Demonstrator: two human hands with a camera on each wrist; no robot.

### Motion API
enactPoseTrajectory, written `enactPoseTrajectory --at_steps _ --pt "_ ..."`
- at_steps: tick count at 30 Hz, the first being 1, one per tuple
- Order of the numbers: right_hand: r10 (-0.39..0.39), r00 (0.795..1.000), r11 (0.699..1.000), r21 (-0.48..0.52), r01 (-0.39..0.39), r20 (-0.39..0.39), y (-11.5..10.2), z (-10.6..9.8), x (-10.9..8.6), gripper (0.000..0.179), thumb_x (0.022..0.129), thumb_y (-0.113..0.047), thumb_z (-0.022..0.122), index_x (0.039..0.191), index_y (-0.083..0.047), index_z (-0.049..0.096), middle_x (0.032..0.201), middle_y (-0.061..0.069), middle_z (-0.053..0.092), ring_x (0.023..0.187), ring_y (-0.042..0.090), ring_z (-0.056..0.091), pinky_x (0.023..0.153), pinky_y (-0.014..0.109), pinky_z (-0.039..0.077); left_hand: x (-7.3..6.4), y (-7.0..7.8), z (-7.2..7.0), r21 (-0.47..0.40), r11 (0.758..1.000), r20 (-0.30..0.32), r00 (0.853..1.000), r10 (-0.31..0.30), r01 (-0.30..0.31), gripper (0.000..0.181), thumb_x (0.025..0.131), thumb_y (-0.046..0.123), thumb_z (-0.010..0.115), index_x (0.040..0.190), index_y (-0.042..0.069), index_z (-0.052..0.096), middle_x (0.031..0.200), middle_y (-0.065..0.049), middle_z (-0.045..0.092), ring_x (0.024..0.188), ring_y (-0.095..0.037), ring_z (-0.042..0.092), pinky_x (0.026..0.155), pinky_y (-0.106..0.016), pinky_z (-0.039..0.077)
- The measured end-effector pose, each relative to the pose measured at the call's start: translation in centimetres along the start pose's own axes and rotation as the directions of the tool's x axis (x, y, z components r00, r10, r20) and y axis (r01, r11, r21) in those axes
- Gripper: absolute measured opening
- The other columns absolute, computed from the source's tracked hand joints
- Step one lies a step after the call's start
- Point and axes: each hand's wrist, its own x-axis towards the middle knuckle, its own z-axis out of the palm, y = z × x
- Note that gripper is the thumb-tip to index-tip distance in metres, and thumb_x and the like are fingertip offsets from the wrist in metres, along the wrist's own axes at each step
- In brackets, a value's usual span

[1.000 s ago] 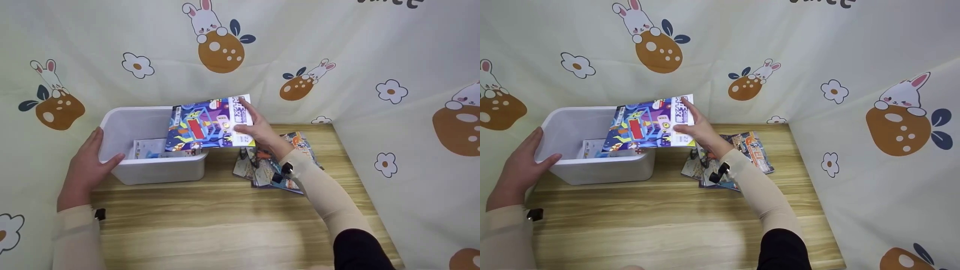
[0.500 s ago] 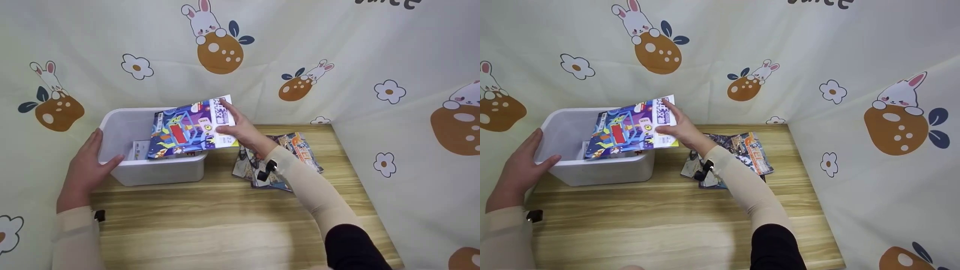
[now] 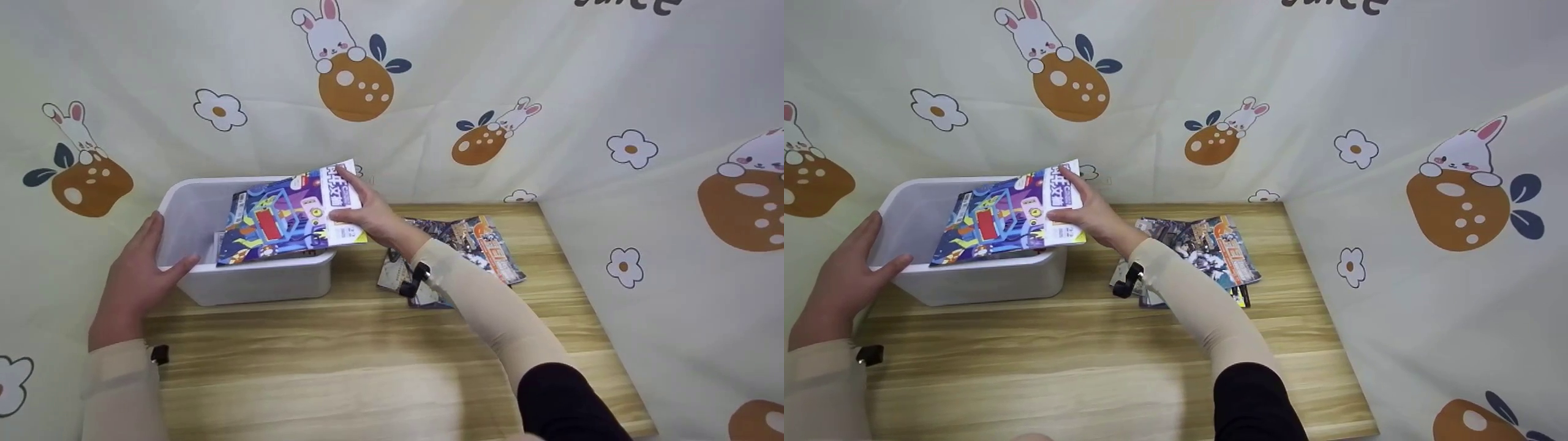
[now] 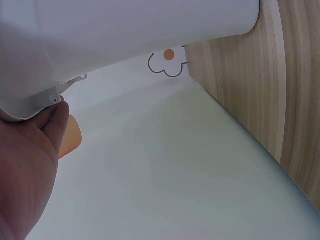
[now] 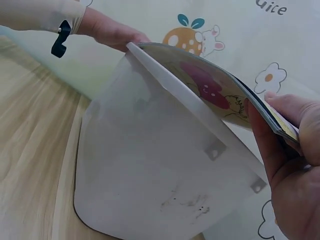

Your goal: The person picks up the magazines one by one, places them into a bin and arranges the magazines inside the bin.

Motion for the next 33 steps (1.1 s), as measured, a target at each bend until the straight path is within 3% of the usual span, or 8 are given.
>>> enactPoseTrajectory --at_steps 9,16,25,33 --pt "0.006 1.0 1.0 -0.001 -0.006 -0.006 0.8 1.0 0.6 0.107 0.089 0.008 0.086 0.174 -0.036 0.038 0.142 0.014 0.065 0.103 0.03 0.075 0.093 0.041 0.067 0.1 -0.1 0.4 -0.004 1.0 -0.003 1.0 0.0 0.0 0.115 0.1 0.063 0.073 0.179 0.019 0.002 0.185 -0.015 0.004 0.167 -0.052 0.008 0.12 -0.085 0.019" --pt "-0.007 1.0 0.998 -0.057 0.006 -0.018 0.9 1.4 1.5 0.106 0.089 0.001 0.09 0.174 -0.036 0.039 0.142 0.012 0.065 0.101 0.029 0.075 0.091 0.038 0.066 0.2 0.1 0.2 0.009 1.0 -0.006 1.0 0.02 -0.02 0.115 0.1 0.066 0.07 0.179 0.017 0.002 0.185 -0.017 0.005 0.167 -0.052 0.009 0.121 -0.084 0.019" --pt "0.035 0.999 0.995 -0.09 -0.036 -0.013 0.4 2.5 2.0 0.105 0.088 -0.001 0.092 0.173 -0.038 0.041 0.147 0.01 0.058 0.11 0.03 0.074 0.095 0.039 0.065 0.1 0.1 0.1 0.011 1.0 -0.003 1.0 0.009 -0.009 0.116 0.1 0.066 0.071 0.179 0.017 0.002 0.185 -0.018 0.006 0.166 -0.055 0.011 0.116 -0.086 0.023" --pt "0.024 0.999 0.989 -0.148 -0.028 -0.029 -0.1 4.5 2.5 0.106 0.087 -0.004 0.094 0.172 -0.037 0.042 0.16 0.006 0.047 0.125 0.023 0.066 0.104 0.033 0.06 -0.1 -0.3 -0.1 -0.006 1.0 0.003 1.0 0.002 -0.002 0.114 0.101 0.064 0.072 0.179 0.019 0.001 0.185 -0.017 0.004 0.165 -0.056 0.009 0.115 -0.088 0.022"
